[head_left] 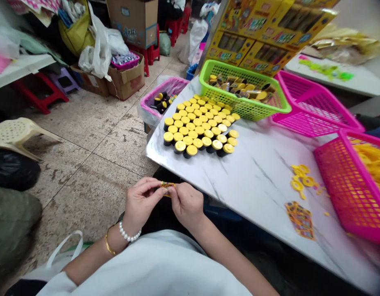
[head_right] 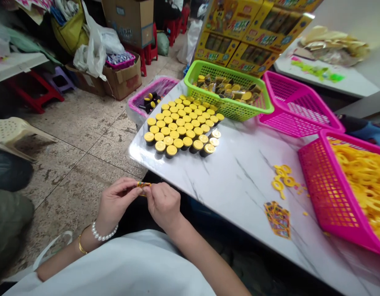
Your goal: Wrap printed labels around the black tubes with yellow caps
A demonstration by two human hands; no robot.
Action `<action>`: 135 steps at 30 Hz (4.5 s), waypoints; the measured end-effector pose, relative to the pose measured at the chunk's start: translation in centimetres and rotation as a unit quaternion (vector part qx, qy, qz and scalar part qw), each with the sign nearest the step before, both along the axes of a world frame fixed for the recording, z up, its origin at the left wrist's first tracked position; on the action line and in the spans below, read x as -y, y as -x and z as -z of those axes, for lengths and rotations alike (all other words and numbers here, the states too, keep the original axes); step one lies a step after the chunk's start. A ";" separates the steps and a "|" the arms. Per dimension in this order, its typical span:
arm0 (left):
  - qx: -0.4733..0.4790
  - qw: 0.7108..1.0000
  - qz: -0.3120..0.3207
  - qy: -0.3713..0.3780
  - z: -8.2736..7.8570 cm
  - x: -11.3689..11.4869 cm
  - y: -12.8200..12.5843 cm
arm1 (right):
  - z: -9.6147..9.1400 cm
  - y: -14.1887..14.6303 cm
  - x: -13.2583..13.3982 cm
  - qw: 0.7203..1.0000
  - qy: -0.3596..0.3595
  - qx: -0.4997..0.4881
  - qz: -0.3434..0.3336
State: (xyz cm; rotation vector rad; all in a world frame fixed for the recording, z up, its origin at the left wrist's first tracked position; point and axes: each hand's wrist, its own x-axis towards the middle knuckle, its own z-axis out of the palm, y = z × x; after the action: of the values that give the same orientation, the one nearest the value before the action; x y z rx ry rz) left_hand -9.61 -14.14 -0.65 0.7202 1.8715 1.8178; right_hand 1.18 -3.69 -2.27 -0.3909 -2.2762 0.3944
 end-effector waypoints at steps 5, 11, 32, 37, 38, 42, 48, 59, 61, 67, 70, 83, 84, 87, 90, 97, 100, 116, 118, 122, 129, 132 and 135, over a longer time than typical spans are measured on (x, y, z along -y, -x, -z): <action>0.172 0.983 0.052 0.044 -0.4 0.1 0.6 | -1.3 -0.2 -1.3 0.998 0.042 0.009 -0.051; 0.382 0.917 0.100 0.050 -0.8 -1.2 0.7 | -3.0 1.7 -5.7 0.973 -0.092 0.010 0.212; 0.566 0.808 0.163 -0.023 -1.5 -5.0 1.2 | -4.1 -3.7 -3.5 0.835 0.539 -0.112 -0.014; 0.573 0.808 0.134 -0.031 -1.3 -5.1 1.2 | -4.3 -3.7 -3.1 0.861 0.494 -0.111 0.048; 0.574 0.807 0.134 -0.030 -1.2 -5.1 1.1 | -4.2 -3.8 -3.1 0.858 0.499 -0.113 0.043; 0.586 0.798 0.139 -0.023 -1.1 -5.3 0.9 | -3.6 -3.7 -3.2 0.831 0.544 -0.115 0.003; 0.611 0.780 0.125 -0.044 -0.9 -5.3 0.7 | -3.6 -3.1 -2.9 0.831 0.547 -0.093 0.043; 0.504 0.852 0.137 -0.039 -0.6 -4.8 0.6 | -4.7 -2.8 -2.5 0.878 0.475 -0.051 0.023; 0.481 0.866 0.131 -0.033 -0.8 -4.6 0.6 | -4.3 -2.8 -2.4 0.880 0.471 -0.062 0.003; 0.379 0.919 0.091 -0.053 -1.3 -3.4 0.8 | -4.2 -4.0 -2.8 0.895 0.431 -0.109 -0.026; 0.337 0.920 0.191 -0.063 -1.6 -3.2 1.2 | -4.7 -4.7 -3.2 0.913 0.391 -0.076 -0.090; 0.316 0.893 0.320 0.003 -0.4 -4.5 1.1 | -4.1 -5.5 -3.7 0.990 0.120 0.005 -0.076; 0.321 0.893 0.314 0.002 -0.2 -4.4 1.2 | -4.1 -5.6 -3.6 0.990 0.120 0.010 -0.075; 0.345 0.886 0.308 -0.021 0.2 -4.0 1.1 | -4.0 -5.8 -3.5 0.990 0.122 0.013 -0.075; 0.365 0.876 0.314 -0.030 0.5 -3.8 0.9 | -4.0 -5.8 -3.5 0.992 0.101 0.005 -0.082; 0.269 0.924 0.271 -0.005 -0.2 -3.9 0.3 | -2.8 -5.7 -3.3 0.978 0.192 -0.034 -0.074; 0.258 0.918 0.301 0.007 -0.7 -4.2 0.3 | -2.3 -5.9 -3.2 0.955 0.292 -0.021 -0.055; 0.207 0.930 0.303 0.006 -1.0 -4.1 -0.2 | -1.8 -5.8 -3.7 0.985 0.141 -0.045 -0.084; 0.163 0.945 0.282 -0.024 -0.9 -4.3 -0.4 | -1.6 -5.4 -3.3 0.967 0.245 -0.062 -0.041; 0.190 0.924 0.328 -0.056 -0.7 -4.6 0.0 | -2.3 -5.1 -2.9 0.894 0.445 -0.053 -0.007; 0.255 0.912 0.320 -0.007 -0.7 -3.9 0.4 | -2.9 -6.7 -3.5 0.845 0.528 -0.031 -0.075; 0.275 0.906 0.321 0.028 -0.6 -3.9 -0.1 | -2.7 -6.6 -3.5 0.863 0.495 -0.031 -0.096; 0.323 0.886 0.334 0.007 -0.6 -3.9 -0.5 | -2.5 -6.1 -3.1 0.881 0.458 -0.086 -0.079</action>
State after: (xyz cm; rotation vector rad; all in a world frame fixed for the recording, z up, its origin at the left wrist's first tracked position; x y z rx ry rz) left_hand -9.12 -10.19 -0.08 0.5552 1.0218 1.3468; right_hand 7.32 -0.60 0.19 -0.5985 -1.8139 1.5404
